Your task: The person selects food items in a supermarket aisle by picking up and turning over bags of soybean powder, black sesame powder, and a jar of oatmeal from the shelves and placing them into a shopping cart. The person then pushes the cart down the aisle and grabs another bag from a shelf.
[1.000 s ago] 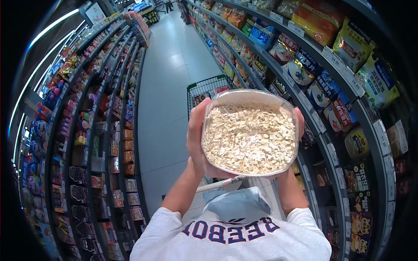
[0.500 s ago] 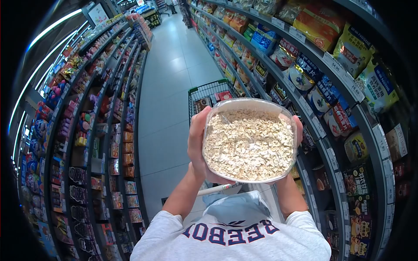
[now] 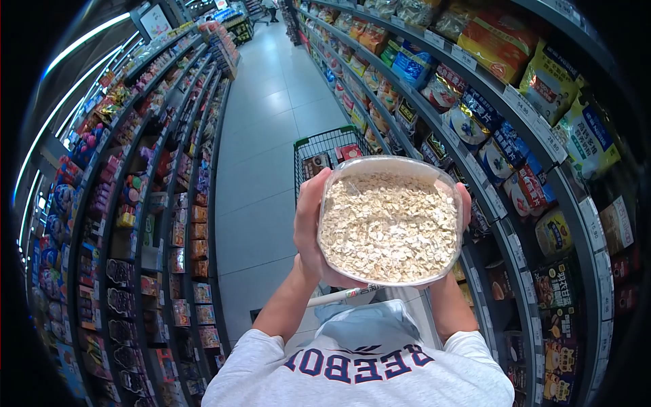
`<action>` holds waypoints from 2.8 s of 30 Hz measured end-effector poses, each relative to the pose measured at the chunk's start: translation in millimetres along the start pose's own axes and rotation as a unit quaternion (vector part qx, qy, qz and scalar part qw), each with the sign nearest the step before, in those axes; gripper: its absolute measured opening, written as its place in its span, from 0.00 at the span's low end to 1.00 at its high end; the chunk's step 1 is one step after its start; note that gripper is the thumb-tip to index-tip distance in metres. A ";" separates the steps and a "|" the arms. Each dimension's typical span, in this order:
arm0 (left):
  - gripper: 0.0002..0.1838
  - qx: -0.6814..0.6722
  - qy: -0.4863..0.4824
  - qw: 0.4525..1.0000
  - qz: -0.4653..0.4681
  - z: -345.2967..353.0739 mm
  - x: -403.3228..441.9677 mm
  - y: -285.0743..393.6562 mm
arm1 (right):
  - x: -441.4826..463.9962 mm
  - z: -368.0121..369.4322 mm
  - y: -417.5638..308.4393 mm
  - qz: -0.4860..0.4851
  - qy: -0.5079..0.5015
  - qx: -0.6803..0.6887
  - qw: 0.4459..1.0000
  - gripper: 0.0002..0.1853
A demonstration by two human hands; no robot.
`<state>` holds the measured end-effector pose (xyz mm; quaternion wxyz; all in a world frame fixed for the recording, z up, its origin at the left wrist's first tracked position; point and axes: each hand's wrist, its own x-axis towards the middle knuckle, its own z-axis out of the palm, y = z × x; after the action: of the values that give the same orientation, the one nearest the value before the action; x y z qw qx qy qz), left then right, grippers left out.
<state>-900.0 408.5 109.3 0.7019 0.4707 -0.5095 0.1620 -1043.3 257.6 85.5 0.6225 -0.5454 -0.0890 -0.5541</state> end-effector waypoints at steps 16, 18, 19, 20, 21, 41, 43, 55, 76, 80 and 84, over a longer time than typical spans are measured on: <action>0.73 -0.018 -0.041 0.998 0.051 12.6 15.9 20.0 | 1.1 -2.8 -11.1 -0.057 -0.057 -0.160 0.984 0.77; 0.62 -0.003 -0.021 0.999 0.025 8.8 7.9 12.6 | 1.3 -1.3 -11.1 -0.060 -0.057 -0.144 0.986 0.77; 0.51 0.013 -0.001 1.000 0.000 1.4 -5.8 -1.4 | 1.5 -0.1 -11.3 -0.060 -0.058 -0.131 0.988 0.77; 0.46 0.021 0.009 1.000 -0.011 -0.6 -9.6 -5.1 | 2.3 3.1 -12.7 -0.060 -0.059 -0.109 0.991 0.77; 0.40 0.028 0.019 0.999 -0.022 -2.3 -12.3 -7.9 | 1.4 2.2 -10.8 -0.049 -0.049 -0.079 0.994 0.70; 0.72 -0.005 -0.041 0.998 0.051 10.5 13.0 21.7 | 0.4 3.6 -11.1 -0.055 -0.045 -0.106 0.992 0.67; 0.73 -0.012 -0.039 0.998 0.048 10.5 11.7 21.2 | -2.5 -2.1 -6.2 -0.033 -0.021 -0.067 0.997 0.55; 0.69 -0.018 -0.042 0.997 0.063 10.0 15.3 25.4 | 8.5 11.6 -16.2 -0.070 -0.065 -0.024 0.995 0.44; 0.27 -0.064 -0.033 0.997 0.014 8.0 16.8 45.7 | 28.4 31.9 -50.2 0.021 -0.088 -0.020 0.996 0.43; 0.40 -0.031 -0.045 0.990 -0.133 25.9 38.8 23.8 | 49.5 12.1 -9.7 0.026 -0.130 -0.124 0.983 0.56; 0.40 -0.144 -0.114 0.805 -0.564 9.8 10.3 -28.5 | 20.4 -26.6 40.3 0.514 -0.058 0.028 0.855 0.42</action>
<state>-880.9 383.4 104.5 0.6660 0.5837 -0.2486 -0.3924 -1017.2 216.4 66.3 0.8275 -0.5269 0.1526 -0.1199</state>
